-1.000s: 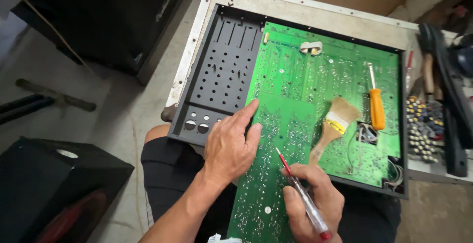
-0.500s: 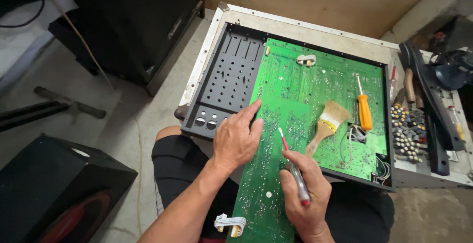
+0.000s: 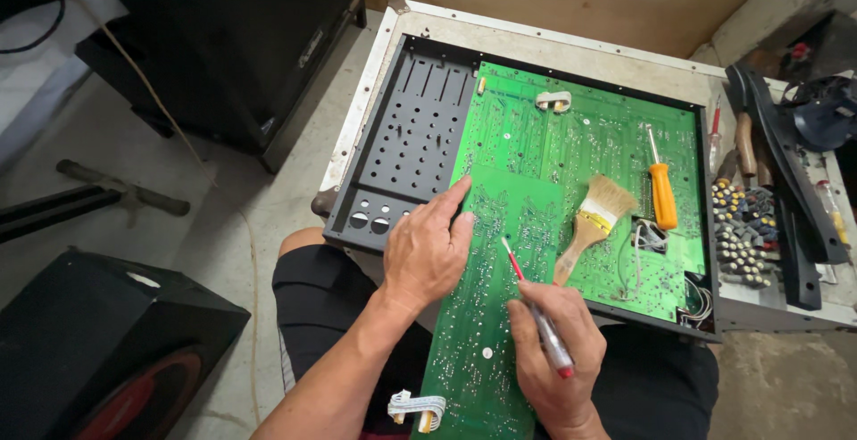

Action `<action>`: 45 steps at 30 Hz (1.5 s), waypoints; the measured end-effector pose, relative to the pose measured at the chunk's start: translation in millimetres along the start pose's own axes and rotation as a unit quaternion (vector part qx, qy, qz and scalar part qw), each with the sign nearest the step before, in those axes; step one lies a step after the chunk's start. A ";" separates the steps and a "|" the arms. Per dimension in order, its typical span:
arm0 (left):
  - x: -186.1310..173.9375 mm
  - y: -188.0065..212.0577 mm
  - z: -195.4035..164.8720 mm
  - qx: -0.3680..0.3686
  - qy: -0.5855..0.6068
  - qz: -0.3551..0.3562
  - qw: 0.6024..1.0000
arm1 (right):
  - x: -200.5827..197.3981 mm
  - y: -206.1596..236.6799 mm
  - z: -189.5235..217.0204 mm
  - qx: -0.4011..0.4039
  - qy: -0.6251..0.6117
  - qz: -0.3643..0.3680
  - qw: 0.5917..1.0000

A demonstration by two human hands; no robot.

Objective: The person sits at a workbench holding a large green circuit board mounted in a chassis steady with one hand while using a red-tipped probe pen with the other hand to point at and trace along different solder joints and components across the board.

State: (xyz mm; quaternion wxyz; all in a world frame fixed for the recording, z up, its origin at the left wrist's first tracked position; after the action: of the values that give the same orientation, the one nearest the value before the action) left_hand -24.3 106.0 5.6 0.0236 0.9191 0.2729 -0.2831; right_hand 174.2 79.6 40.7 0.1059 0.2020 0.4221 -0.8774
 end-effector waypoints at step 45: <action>-19.2 54.7 -1.2 0.066 -0.027 0.011 0.997 | 4.9 7.4 -2.2 0.060 -0.033 -0.014 0.998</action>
State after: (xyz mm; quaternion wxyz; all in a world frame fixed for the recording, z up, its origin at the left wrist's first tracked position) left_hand -8.8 50.3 10.8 -0.0271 0.9138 0.2426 -0.3248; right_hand 173.1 76.7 32.2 0.0948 0.1726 0.3681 -0.9087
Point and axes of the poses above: each hand's wrist, its own y-axis away from the middle knuckle, its own x-axis out of the palm, z = x × y, the point moved 6 cm from there along -y, towards the middle knuckle, and after that the axes turned 12 degrees about -x, right-handed, at the moved point
